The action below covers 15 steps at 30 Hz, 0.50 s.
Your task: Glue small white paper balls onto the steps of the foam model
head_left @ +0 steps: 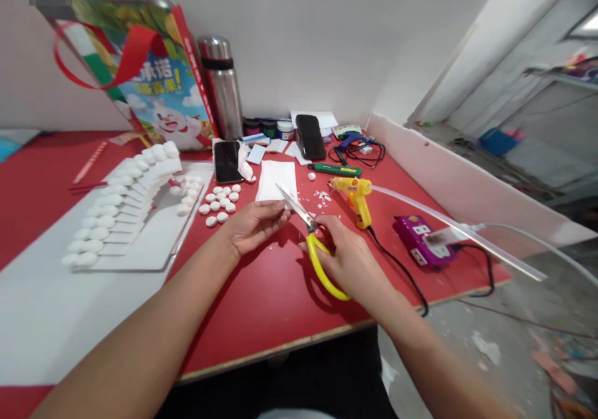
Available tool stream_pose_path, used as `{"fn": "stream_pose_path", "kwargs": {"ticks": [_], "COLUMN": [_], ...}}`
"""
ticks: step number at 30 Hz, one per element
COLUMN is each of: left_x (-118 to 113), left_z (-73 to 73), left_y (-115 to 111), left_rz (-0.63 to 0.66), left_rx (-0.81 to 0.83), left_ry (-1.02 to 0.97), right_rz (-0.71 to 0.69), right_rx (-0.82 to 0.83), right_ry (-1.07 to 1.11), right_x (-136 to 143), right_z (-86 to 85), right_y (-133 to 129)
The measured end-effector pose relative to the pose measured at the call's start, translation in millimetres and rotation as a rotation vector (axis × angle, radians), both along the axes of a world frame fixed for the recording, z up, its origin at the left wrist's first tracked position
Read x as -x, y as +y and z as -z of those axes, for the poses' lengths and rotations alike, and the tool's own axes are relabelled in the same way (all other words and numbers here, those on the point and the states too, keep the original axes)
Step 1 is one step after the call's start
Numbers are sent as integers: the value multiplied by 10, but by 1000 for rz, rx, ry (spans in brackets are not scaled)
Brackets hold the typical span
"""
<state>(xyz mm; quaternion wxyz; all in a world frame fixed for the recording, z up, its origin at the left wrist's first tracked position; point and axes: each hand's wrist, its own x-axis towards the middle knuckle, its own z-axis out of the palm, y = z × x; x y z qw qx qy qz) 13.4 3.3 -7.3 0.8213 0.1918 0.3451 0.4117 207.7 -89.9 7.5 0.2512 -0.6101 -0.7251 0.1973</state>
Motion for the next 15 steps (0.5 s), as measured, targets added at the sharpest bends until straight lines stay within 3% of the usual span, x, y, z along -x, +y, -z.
{"fn": "stream_pose_path", "kwargs": {"ticks": [8, 15], "left_x": [11, 47], "left_z": [-34, -42], "left_y": [-23, -46], "left_rz": [43, 51], "left_rx": [-53, -183], "left_ry": [-29, -105], "right_rz": [168, 229], "right_rx": [78, 94], "right_ry": [324, 114], "right_x": [-88, -144], "right_z": [30, -75], "right_y": [-17, 68]}}
